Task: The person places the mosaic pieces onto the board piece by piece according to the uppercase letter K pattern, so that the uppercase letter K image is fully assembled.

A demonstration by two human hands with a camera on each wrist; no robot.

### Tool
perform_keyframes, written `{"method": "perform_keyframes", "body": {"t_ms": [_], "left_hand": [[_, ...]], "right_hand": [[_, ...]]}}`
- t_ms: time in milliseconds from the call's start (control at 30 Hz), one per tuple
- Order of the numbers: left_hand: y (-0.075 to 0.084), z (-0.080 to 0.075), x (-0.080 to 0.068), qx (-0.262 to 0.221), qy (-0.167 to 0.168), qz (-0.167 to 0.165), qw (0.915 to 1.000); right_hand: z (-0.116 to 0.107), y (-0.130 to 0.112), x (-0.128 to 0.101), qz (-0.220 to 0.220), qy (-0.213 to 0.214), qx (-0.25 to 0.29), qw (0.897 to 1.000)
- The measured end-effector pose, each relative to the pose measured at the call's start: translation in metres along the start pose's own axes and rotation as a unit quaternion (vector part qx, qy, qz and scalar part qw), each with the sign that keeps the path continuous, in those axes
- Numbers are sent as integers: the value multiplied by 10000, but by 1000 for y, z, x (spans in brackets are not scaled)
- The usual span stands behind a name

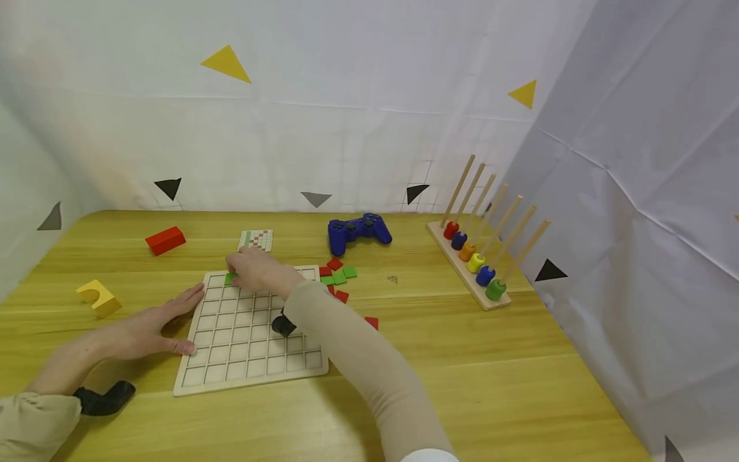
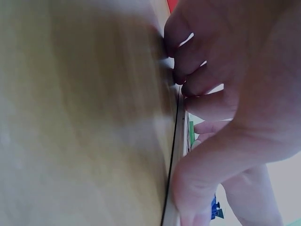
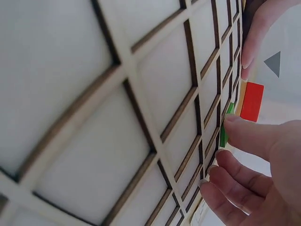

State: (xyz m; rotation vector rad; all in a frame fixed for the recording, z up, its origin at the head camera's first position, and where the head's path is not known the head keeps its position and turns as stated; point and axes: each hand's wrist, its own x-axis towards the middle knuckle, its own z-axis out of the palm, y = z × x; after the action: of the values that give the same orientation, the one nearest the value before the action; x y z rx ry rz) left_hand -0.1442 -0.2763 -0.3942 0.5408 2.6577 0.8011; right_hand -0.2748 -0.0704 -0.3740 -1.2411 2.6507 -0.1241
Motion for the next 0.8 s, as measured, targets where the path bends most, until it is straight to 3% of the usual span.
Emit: {"method": "perform_keyframes", "body": {"t_ms": [800], "left_hand": [[-3,-2,-2,123,-50,45,9999]], "right_hand": [[-5,2,-7,-105,83,403,9991]]}}
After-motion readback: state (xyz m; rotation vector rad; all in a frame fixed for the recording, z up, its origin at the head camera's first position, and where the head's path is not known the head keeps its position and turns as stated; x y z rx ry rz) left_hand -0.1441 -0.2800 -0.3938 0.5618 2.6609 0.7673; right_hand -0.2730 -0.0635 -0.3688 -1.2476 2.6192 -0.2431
